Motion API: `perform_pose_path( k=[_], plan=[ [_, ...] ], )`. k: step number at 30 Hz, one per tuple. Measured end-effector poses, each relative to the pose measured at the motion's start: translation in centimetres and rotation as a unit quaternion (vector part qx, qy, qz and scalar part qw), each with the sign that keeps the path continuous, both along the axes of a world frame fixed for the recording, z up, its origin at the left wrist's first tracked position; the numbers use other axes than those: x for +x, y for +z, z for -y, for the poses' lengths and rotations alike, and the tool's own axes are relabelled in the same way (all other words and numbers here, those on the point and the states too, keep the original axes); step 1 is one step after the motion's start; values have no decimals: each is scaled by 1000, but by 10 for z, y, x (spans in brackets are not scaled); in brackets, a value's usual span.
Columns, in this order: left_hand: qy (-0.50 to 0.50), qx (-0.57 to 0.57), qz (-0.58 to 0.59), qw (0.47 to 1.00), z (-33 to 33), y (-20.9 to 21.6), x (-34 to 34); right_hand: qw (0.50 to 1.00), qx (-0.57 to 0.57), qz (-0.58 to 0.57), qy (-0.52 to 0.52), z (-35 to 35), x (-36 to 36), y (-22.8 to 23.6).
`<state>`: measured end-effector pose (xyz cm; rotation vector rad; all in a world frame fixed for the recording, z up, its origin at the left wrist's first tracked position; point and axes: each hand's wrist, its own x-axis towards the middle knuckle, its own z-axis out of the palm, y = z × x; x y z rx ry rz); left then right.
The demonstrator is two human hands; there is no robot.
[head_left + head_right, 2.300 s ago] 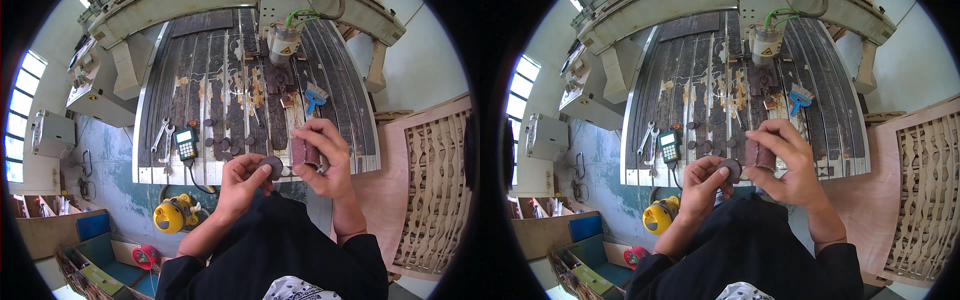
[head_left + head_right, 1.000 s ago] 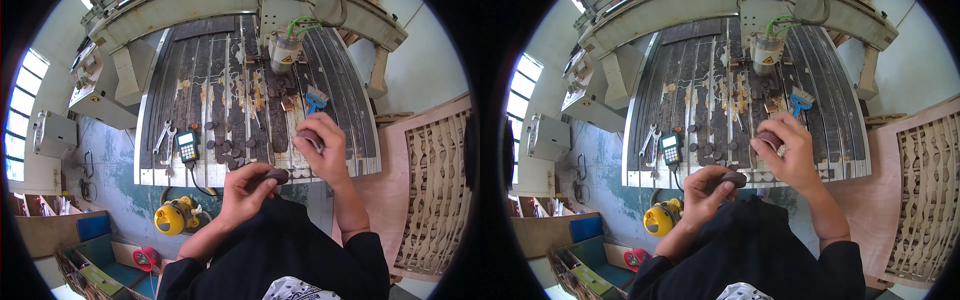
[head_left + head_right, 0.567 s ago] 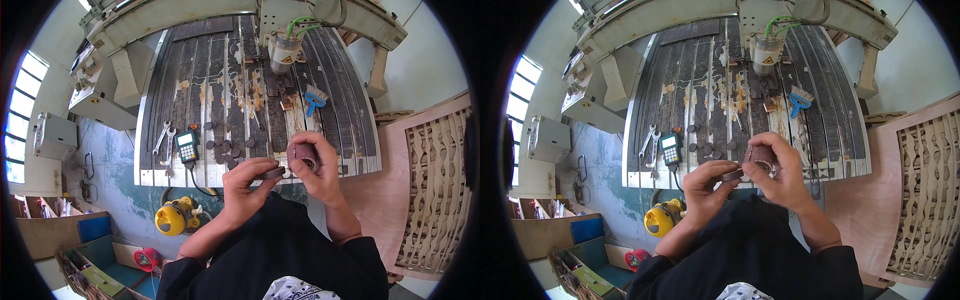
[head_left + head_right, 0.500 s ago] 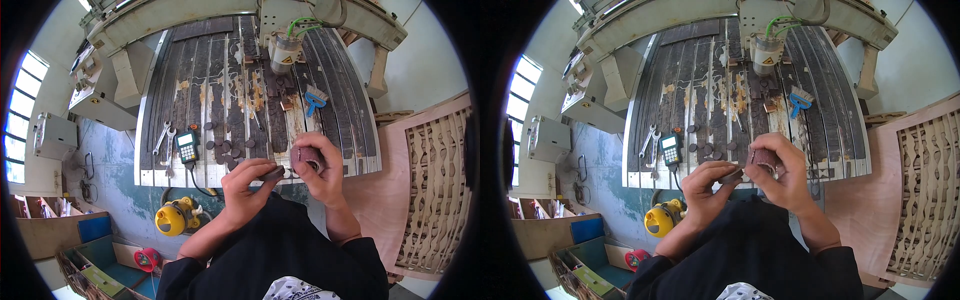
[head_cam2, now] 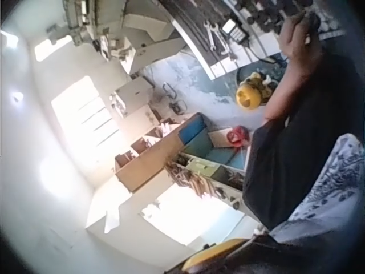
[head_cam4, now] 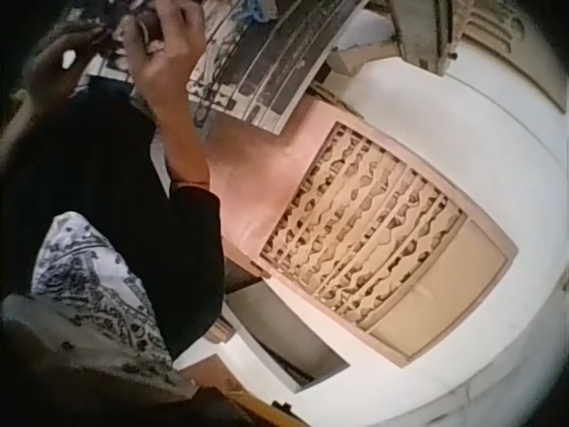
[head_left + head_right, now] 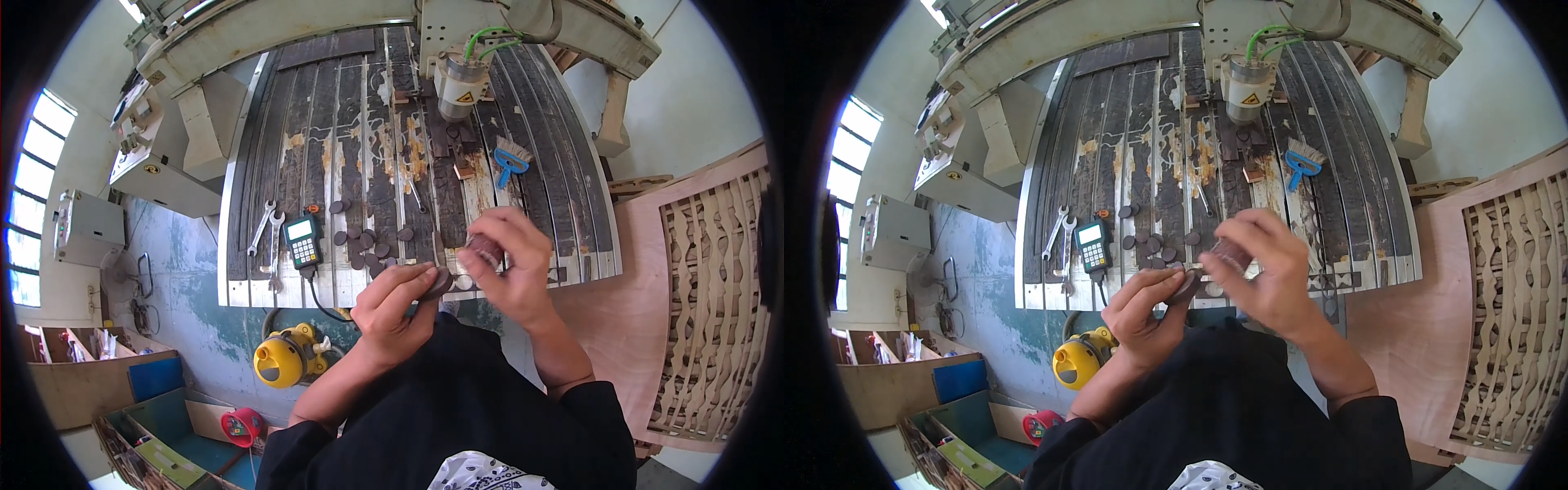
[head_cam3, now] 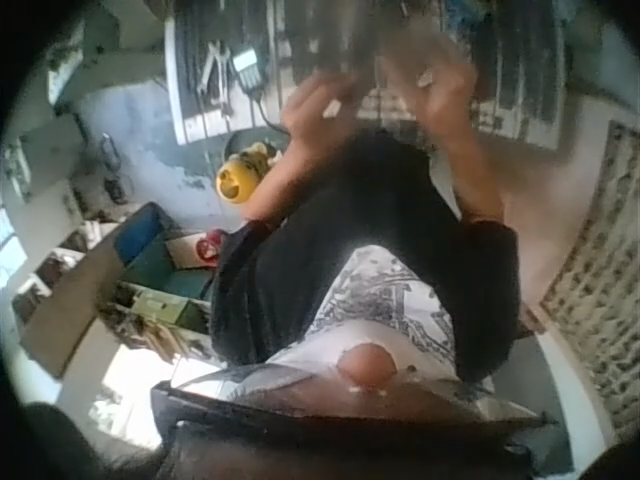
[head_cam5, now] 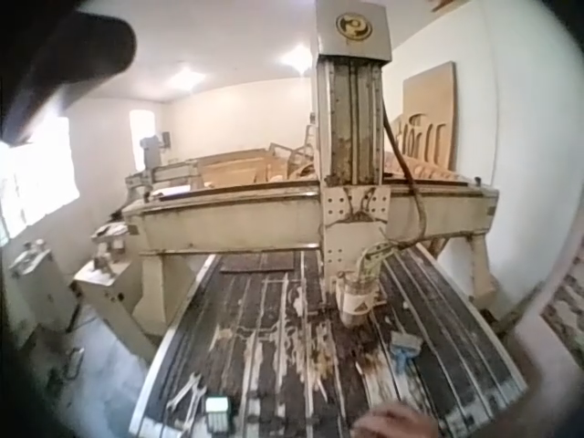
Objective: The recorder measures a small component with calipers and then sands it using a handheld sanding block.
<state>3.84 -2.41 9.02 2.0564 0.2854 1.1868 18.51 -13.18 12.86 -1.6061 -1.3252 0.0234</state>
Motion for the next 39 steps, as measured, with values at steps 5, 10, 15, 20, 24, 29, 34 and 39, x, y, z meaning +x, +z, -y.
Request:
perform_pose_path(
  k=[5, 10, 15, 20, 24, 29, 34, 39],
  plan=[
    [-12, -15, 13, 1000, -1, -1, -2, 998, 32, 48, 3, -8, -9, 1],
    [-22, -12, 9, 1000, 0, -1, -6, 996, 45, 48, 52, -6, -21, 14],
    [-77, -143, 2, 987, -1, -1, -8, 999, -12, -33, -18, 0, 4, 5],
    [-236, -516, 33, 823, -5, -2, -5, 994, 62, -81, 25, -2, 15, -2],
    [-271, -591, 47, 758, -7, 3, -1, 989, 68, -124, 39, 1, 5, -3],
    [-345, -631, 51, 693, -12, 2, 0, 961, 107, -252, 35, -3, -2, -5],
    [-349, -702, 61, 618, -11, 0, 3, 991, 84, -22, 101, -1, 2, 2],
    [-400, -730, 52, 552, -15, -9, 1, 997, 24, 66, 13, -13, 18, -7]
  ],
)
